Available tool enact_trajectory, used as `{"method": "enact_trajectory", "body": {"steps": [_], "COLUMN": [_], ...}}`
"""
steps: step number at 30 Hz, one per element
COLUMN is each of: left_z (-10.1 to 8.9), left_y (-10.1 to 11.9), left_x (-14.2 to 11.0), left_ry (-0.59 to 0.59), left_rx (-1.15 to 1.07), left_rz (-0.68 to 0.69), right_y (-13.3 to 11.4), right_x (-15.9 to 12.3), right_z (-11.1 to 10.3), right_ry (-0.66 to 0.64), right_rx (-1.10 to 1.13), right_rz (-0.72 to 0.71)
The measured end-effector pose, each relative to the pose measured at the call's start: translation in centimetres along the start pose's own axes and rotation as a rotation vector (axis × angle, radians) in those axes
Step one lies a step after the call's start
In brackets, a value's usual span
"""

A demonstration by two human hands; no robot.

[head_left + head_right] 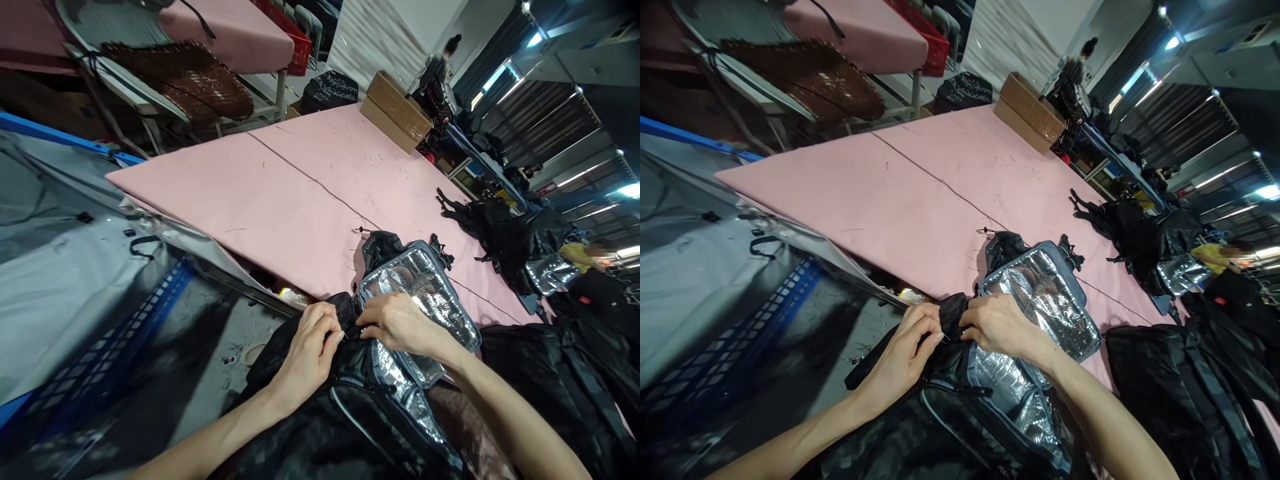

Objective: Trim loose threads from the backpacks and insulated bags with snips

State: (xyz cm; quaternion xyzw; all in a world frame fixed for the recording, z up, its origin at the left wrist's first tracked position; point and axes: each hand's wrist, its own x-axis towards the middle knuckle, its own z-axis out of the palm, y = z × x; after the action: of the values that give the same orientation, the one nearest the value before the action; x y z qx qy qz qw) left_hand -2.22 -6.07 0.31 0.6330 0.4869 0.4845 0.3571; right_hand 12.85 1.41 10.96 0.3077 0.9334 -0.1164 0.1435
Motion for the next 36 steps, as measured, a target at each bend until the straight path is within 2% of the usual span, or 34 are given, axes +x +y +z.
{"method": "enact_trajectory", "body": {"steps": [14,16,17,19,20,21,22,23,26,27,29,31,34,36], "left_z": [0.1,-1.0,-1.8,-3.4,-4.0,-4.3,-4.3,-3.9,-1.3,-0.4,1.0,1.5,1.2,0.8], "left_y": [-0.1,-1.2,-2.1,-4.7,-6.2,-7.7,-9.1,-10.2,-12.1,-12.2,-12.2,-11.9,-10.7,-9.1], "left_x": [0.0,0.4,0.8,1.7,2.3,2.7,3.1,3.4,3.8,3.8,4.1,4.6,4.8,4.1], "left_ry": [-0.017,0.035,0.098,0.266,0.318,0.319,0.236,0.082,-0.256,-0.326,-0.404,-0.42,-0.478,-0.464], "left_rx": [-0.038,-0.019,0.014,0.121,0.187,0.226,0.224,0.194,0.081,0.053,0.03,0.036,0.029,0.042], "left_rz": [-0.038,-0.058,-0.073,-0.124,-0.165,-0.213,-0.268,-0.318,-0.286,-0.268,-0.265,-0.282,-0.268,-0.251], "right_y": [-0.2,-0.2,-0.3,-0.3,-0.3,-0.4,-0.4,-0.5,-0.8,-0.9,-1.3,-1.8,-3.1,-4.0], "right_x": [-0.4,-0.7,-0.9,-1.3,-1.5,-1.7,-1.9,-2.1,-2.7,-2.9,-3.5,-4.3,-5.7,-7.2], "right_z": [0.7,1.1,1.2,1.6,1.7,1.8,1.9,2.0,2.5,2.6,3.0,3.3,3.5,3.4], "right_ry": [0.0,0.002,0.002,0.003,0.008,0.016,0.027,0.037,0.051,0.052,0.055,0.066,0.098,0.116], "right_rx": [0.005,0.006,0.009,0.02,0.032,0.049,0.07,0.094,0.15,0.163,0.195,0.249,0.356,0.438], "right_rz": [0.089,0.134,0.155,0.191,0.206,0.219,0.23,0.239,0.257,0.262,0.272,0.283,0.294,0.295]}}
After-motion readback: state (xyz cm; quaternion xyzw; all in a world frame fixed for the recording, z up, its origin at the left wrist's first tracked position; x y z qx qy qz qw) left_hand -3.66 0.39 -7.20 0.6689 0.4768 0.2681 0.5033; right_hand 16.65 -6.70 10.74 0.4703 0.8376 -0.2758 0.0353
